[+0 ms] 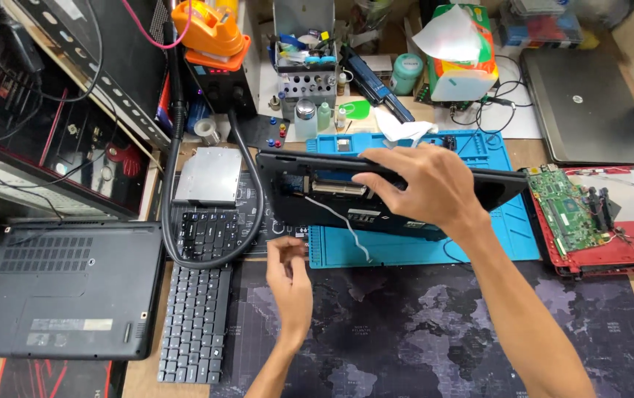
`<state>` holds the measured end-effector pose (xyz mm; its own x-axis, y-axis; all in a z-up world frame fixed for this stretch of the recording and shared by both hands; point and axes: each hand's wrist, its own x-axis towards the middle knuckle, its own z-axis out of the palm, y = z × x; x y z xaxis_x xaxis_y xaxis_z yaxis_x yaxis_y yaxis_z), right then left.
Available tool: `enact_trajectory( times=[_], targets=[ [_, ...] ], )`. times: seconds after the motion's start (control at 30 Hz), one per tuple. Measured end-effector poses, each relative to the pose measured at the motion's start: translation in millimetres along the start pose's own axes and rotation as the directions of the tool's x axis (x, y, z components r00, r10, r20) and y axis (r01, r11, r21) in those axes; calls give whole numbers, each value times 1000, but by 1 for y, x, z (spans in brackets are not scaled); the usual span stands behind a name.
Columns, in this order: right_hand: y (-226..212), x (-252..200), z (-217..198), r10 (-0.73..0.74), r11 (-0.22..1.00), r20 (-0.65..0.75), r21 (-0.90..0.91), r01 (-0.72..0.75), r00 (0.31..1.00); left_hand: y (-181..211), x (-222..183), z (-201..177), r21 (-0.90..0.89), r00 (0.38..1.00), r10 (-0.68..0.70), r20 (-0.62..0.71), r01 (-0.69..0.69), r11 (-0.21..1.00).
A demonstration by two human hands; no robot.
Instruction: Disassembling a laptop by removing screws, prying the case open, and disconnecting internal components.
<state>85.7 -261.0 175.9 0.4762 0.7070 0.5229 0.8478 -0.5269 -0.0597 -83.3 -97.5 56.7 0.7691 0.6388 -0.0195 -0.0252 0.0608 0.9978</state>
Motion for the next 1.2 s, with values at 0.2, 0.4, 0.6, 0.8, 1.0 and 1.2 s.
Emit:
enact_trajectory(
  times=[0.2,0.4,0.6,0.8,1.0,1.2],
  targets=[
    [-15,-10,-8,38,999,13,17,-38,999,37,14,19,321,618,758,210,-776,544],
    [-27,-19,-47,137,947,358,226,-228,924,40,33,48,553,442,799,408,-816,168],
    [-10,-41,-74,209,891,596,211,-403,775,14,40,40,601,293,860,418,-799,-20],
    [8,-35,-80,233,754,623,369,-544,747,11,49,44,595,254,866,431,-801,-61],
    [23,-12,-82,345,624,817,167,-763,461,16,50,45,561,327,830,451,-828,21],
    [35,2,-81,336,619,857,111,-778,390,25,44,41,528,380,801,462,-844,95]
  ],
)
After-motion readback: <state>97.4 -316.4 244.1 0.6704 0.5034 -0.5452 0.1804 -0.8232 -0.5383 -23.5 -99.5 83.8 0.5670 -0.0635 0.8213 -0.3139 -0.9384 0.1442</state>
